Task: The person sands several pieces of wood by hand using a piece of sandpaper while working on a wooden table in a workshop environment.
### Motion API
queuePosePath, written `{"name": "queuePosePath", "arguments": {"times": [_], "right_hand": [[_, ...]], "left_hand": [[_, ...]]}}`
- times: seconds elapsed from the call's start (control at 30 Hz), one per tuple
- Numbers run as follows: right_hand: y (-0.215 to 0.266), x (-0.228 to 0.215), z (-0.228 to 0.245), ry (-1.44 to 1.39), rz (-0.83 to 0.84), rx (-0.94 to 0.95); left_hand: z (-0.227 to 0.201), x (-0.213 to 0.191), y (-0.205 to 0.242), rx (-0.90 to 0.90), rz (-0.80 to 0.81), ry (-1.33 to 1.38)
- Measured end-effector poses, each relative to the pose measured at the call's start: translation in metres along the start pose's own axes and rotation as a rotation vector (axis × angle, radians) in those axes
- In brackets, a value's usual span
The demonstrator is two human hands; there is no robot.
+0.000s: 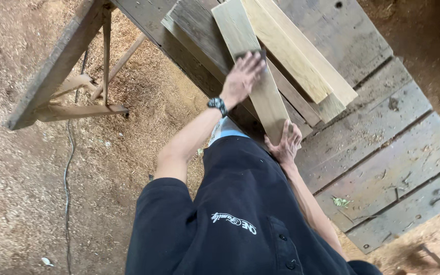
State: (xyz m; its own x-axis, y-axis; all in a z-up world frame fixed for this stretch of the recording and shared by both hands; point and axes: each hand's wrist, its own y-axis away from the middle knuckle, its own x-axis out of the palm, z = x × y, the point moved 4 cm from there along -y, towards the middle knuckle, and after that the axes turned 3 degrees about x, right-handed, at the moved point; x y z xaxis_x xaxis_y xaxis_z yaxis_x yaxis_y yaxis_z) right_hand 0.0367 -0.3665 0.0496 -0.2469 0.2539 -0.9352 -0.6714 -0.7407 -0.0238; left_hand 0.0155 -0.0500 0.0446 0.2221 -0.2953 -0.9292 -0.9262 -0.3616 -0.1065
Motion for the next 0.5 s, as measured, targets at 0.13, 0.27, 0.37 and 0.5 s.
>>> {"name": "queuePosePath", "arguments": {"times": [0.13,0.27,0.37,0.5], "right_hand": [[-0.001,0.003,-0.001,0.042,-0.021,-0.013],[0.002,0.007,-0.003,0.067,0.037,0.05],[-0.001,0.006,0.0,0.088,0.058,0.051],[-0.005,0.001,0.004,0.095,0.06,0.041]], "left_hand": [[0.115,-0.005,-0.063,-0.193,-0.053,-0.209],[0.122,-0.008,-0.085,-0.292,-0.067,-0.124],[0.058,-0.008,-0.065,-0.208,-0.112,-0.028],[-0.018,-0.025,-0.008,-0.04,-0.035,0.171]]}}
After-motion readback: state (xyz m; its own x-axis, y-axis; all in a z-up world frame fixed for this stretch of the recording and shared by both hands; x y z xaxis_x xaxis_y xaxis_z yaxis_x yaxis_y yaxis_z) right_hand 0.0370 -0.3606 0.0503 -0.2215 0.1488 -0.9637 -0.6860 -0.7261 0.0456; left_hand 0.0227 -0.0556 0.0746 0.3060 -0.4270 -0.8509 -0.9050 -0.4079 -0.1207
